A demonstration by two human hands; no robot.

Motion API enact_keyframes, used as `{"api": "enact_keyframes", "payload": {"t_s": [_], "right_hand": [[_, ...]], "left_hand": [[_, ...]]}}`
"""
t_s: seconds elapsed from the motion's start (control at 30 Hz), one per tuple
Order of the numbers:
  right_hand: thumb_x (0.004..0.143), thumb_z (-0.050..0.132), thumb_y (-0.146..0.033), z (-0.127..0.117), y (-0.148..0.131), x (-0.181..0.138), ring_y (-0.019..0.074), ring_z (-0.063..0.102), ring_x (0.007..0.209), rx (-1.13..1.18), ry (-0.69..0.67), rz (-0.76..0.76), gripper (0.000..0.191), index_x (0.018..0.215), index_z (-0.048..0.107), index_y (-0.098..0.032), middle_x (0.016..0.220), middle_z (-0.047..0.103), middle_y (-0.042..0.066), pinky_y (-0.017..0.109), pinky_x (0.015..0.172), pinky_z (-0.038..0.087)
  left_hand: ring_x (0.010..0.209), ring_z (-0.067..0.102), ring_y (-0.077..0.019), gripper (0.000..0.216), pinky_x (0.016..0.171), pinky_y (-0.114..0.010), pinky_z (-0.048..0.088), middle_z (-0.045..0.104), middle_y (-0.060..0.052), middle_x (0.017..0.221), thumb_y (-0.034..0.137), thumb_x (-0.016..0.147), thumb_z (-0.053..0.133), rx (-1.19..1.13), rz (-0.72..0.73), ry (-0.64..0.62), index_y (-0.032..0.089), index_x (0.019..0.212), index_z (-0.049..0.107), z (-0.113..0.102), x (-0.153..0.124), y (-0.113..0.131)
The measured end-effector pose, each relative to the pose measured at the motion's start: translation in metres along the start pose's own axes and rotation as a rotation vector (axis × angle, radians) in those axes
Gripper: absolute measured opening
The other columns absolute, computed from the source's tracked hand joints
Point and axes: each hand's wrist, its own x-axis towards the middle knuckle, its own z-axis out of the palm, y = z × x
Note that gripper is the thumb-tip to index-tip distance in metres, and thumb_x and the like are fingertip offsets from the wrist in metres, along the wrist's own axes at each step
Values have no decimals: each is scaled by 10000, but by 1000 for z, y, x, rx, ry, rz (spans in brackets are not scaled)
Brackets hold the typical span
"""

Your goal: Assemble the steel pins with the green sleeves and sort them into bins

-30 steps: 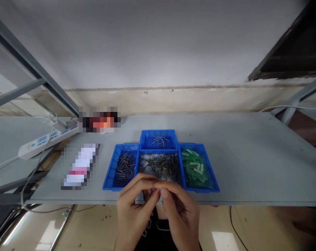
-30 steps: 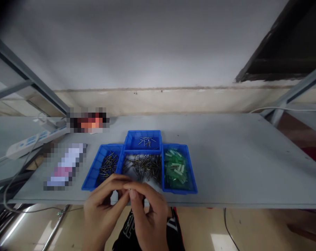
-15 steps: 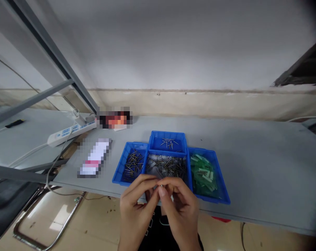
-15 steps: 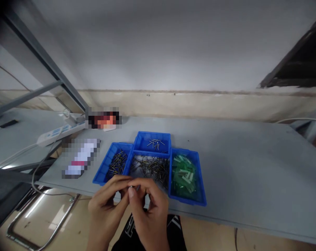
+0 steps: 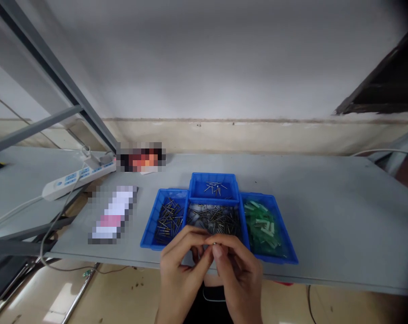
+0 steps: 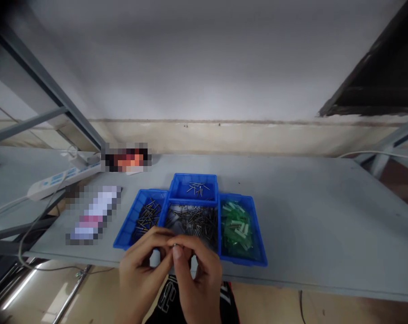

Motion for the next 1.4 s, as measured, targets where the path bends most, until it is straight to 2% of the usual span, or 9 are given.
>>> {"api": "enact_keyframes", "payload": {"t_s": [0.27,0.37,0.47,0.57,0.87,1.07,1.17,1.3,1.4], "right_hand": [[1051,725,-312,6,2,-4,157,774,767,72,43,13,137,1006,853,-292,893,819,17,206,690,611],[1046,730,-318,6,2,-3,154,748,717,87,58,21,140,992,855,-286,840,792,17,196,616,580],[1043,726,-320,6,3,-1,122,633,578,98,69,23,148,980,856,-288,740,728,-3,180,494,478],[1044,721,-324,5,4,0,102,534,516,104,77,6,153,976,856,-297,737,721,-8,184,459,421],[1058,709,-349,4,6,-4,107,486,520,100,75,24,154,994,843,-309,694,644,-27,199,473,396],[1063,701,-337,5,5,-3,112,521,539,126,84,14,178,964,843,-297,668,612,-28,203,488,414],[1062,698,-331,6,6,-3,115,515,541,115,74,13,165,1018,853,-295,686,615,-23,215,490,420],[1075,680,-346,7,8,-6,113,479,537,105,60,21,179,1135,845,-315,720,616,-24,226,490,404],[1080,680,-349,5,8,-7,111,483,548,103,52,46,165,1134,832,-315,739,634,-25,227,509,411]], "left_hand": [[692,716,-121,172,600,-195,544,782,22,866,95,931,784,-22,2,22,257,888,822,0,-4,0],[700,723,-130,165,591,-204,541,778,21,852,109,939,777,-17,1,16,257,875,812,2,-3,0],[705,727,-140,159,580,-217,535,769,14,842,119,945,778,-11,-9,2,252,861,797,3,-3,0],[725,735,-149,157,590,-226,544,768,6,846,116,953,767,-11,-14,-15,249,874,793,3,-4,-1],[673,709,-133,137,590,-212,561,764,9,838,114,952,756,-27,9,-40,237,904,792,2,-1,1],[753,756,-148,173,634,-208,589,791,-11,910,94,971,727,-44,34,-81,243,975,814,0,-2,0],[759,763,-152,204,645,-210,595,799,-18,938,85,970,725,-32,38,-68,251,1021,832,-2,-3,-2],[732,742,-136,163,632,-199,573,790,-9,933,95,976,729,-6,39,-52,241,965,801,-2,-4,-5],[730,724,-125,151,636,-191,559,770,3,908,99,981,728,-11,35,-63,233,919,759,-1,-6,-6]]}}
